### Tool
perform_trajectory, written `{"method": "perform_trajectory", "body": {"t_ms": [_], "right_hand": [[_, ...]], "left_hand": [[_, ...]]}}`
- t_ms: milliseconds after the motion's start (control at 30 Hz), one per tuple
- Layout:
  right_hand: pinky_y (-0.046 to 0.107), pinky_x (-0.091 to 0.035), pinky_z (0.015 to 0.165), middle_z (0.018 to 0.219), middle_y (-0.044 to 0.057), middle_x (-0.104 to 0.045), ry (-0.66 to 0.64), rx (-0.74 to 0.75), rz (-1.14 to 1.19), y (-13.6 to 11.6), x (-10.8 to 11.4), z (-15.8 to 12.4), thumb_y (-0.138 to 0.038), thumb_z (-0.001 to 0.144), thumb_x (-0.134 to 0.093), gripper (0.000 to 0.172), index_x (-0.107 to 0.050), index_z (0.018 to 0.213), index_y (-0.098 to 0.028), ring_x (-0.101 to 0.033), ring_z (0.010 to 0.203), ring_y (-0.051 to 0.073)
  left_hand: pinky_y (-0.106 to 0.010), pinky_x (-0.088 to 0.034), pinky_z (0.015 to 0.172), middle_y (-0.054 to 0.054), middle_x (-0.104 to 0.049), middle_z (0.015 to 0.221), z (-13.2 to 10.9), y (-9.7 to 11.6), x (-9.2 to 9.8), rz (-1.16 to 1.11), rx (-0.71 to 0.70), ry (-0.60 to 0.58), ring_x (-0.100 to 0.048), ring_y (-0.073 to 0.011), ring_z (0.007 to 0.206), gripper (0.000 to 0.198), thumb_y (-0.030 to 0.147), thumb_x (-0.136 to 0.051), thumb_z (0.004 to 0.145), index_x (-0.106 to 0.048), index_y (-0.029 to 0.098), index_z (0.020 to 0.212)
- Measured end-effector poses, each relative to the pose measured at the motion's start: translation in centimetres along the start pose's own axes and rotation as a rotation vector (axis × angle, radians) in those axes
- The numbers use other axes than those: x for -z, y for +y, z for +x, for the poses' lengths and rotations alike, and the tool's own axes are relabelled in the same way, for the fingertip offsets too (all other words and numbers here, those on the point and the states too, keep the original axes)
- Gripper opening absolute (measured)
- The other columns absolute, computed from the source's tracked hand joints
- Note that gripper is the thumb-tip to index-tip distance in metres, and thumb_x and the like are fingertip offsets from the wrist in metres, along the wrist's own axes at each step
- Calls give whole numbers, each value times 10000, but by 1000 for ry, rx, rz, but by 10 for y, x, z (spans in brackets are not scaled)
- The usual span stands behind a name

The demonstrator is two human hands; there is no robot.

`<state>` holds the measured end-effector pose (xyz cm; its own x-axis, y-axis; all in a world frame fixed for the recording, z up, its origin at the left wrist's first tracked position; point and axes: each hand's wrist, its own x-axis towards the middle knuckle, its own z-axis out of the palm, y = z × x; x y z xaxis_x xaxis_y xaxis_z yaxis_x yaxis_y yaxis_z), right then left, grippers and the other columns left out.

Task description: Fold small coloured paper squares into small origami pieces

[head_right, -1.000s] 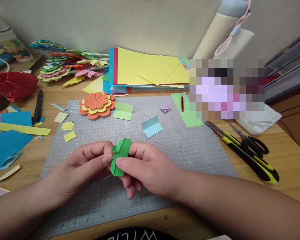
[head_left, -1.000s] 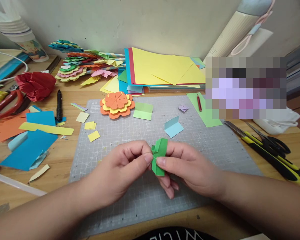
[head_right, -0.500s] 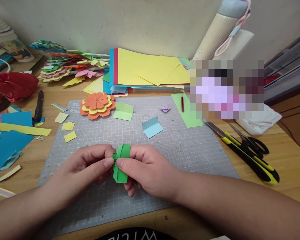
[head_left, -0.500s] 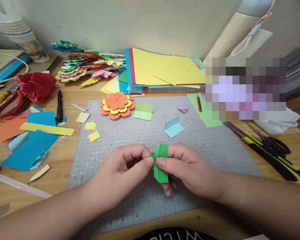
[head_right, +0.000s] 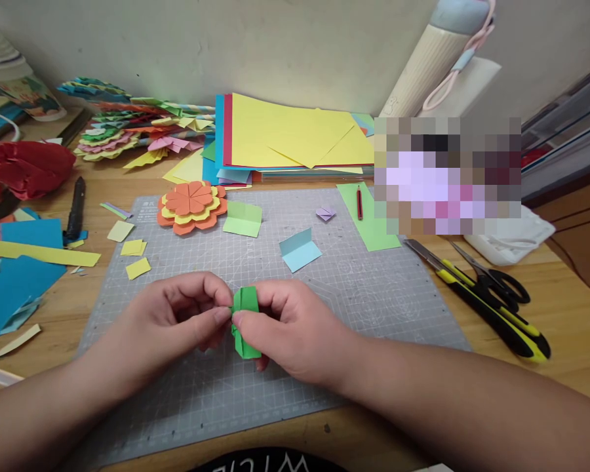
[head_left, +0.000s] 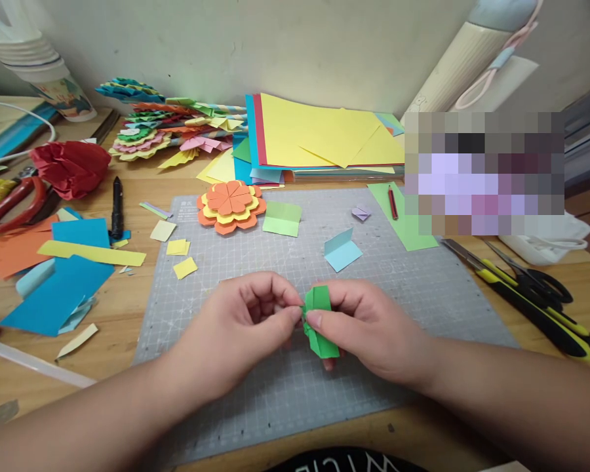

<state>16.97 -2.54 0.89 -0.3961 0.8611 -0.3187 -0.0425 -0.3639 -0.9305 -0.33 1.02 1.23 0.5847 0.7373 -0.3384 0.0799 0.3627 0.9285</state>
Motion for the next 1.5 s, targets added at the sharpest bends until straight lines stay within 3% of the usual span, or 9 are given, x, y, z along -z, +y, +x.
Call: {"method": "perform_trajectory", "body": {"t_ms": [167,333,733,1067,1333,1500], "right_hand": [[171,-449,459,568,-47,-507,-19,23,74,-2,1,0,-164,785,-546,148,-555,638,-152,-484,494,59],[167,-456,434,564,-38,-536,-54,0,162,-3,1,0,-175,776,-562,100,-581,680,-153,-493,479,64],[162,-435,445,554,-41,-526,-61,16,94,-5,-1,0,-143,752,-549,142,-535,612,-164,-461,480,58],[170,-421,440,549,-44,-510,-78,12,100,-5,0,0,-142,748,-528,137,-522,614,-171,-452,476,62],[170,-378,427,524,-48,-508,-59,46,4,-6,-1,-2,-124,725,-527,155,-516,578,-172,-427,454,55],[172,-404,424,541,-43,-525,-83,20,86,-6,1,-1,-146,741,-528,116,-555,631,-166,-449,462,62]], "left_hand": [[-179,-405,515,18,-601,586,3,-3,6,-330,114,-175,-513,-71,506,161,288,-665,792,-615,139,759],[-169,-421,555,-5,-618,610,3,-5,10,-435,168,-255,-534,-66,535,181,282,-664,820,-645,118,745],[-157,-412,585,20,-638,604,3,-8,13,-331,159,-246,-554,-54,550,138,267,-687,819,-652,141,773],[-161,-439,576,6,-659,610,4,-6,11,-424,228,-276,-587,-67,547,131,243,-722,774,-662,129,754],[-152,-433,581,13,-653,590,4,-8,12,-355,191,-271,-573,-56,546,113,230,-699,798,-664,136,747],[-197,-471,605,-2,-643,660,3,-6,12,-392,180,-287,-594,-87,592,137,261,-667,818,-630,134,784]]}}
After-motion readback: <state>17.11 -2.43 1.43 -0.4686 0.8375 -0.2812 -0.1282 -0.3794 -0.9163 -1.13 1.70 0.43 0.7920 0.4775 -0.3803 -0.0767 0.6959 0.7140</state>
